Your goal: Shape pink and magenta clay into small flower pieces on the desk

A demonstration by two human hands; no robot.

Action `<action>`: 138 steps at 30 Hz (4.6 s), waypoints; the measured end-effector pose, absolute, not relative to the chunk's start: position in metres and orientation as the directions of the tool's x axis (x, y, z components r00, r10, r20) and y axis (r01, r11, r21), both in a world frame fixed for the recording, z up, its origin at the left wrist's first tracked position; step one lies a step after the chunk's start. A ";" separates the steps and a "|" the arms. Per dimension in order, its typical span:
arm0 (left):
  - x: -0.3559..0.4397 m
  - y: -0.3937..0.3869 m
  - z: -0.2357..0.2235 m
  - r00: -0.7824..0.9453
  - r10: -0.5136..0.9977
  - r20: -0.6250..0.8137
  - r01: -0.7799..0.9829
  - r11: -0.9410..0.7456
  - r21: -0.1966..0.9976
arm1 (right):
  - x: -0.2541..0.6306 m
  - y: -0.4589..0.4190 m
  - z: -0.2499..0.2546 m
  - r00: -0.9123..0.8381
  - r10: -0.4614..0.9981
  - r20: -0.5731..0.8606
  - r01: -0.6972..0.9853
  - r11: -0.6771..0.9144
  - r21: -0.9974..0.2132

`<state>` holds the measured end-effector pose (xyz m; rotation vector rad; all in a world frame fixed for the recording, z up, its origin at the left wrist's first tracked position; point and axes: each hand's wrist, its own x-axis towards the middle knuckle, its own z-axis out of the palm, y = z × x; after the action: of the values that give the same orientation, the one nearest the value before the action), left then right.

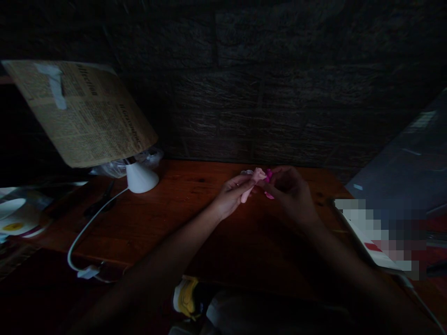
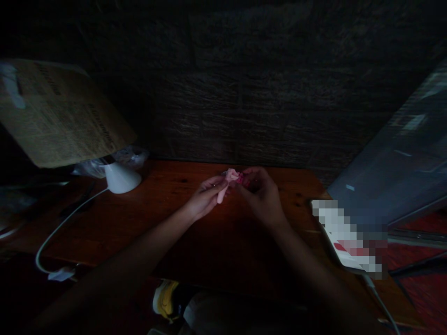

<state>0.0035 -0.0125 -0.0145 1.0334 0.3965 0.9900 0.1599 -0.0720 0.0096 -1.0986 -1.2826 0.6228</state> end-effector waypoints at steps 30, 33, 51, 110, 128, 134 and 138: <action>-0.001 -0.013 -0.009 0.576 0.812 0.090 -0.422 0.201 0.884 | 0.159 -0.081 0.013 0.155 0.849 0.506 0.406 0.412 -0.816; 0.001 -0.013 -0.012 0.548 0.824 0.146 -0.399 0.104 0.911 | 0.160 -0.080 0.011 0.102 0.853 0.512 0.447 0.420 -0.790; 0.002 -0.019 -0.010 0.460 0.855 0.240 -0.234 -0.144 0.961 | 0.164 -0.077 0.011 0.087 0.898 0.432 0.417 0.361 -0.834; 0.006 -0.014 -0.016 0.427 0.901 0.076 -0.382 0.103 0.918 | 0.166 -0.071 0.015 0.196 0.929 0.313 0.250 0.261 -0.932; 0.005 -0.015 -0.013 0.473 0.880 0.041 -0.402 0.174 0.899 | 0.165 -0.065 0.007 0.262 0.957 0.122 0.083 0.104 -0.991; 0.008 -0.017 -0.015 0.493 0.848 0.194 -0.455 0.061 0.889 | 0.167 -0.065 0.007 0.124 0.980 0.155 0.042 0.151 -0.988; 0.007 -0.017 -0.014 0.470 0.855 0.220 -0.468 0.030 0.883 | 0.166 -0.066 0.006 0.099 0.985 0.138 -0.038 0.142 -0.989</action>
<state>0.0072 -0.0174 -0.0141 1.1318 0.4268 1.0684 0.1662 -0.0658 0.0056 -1.1174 -1.1702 1.0570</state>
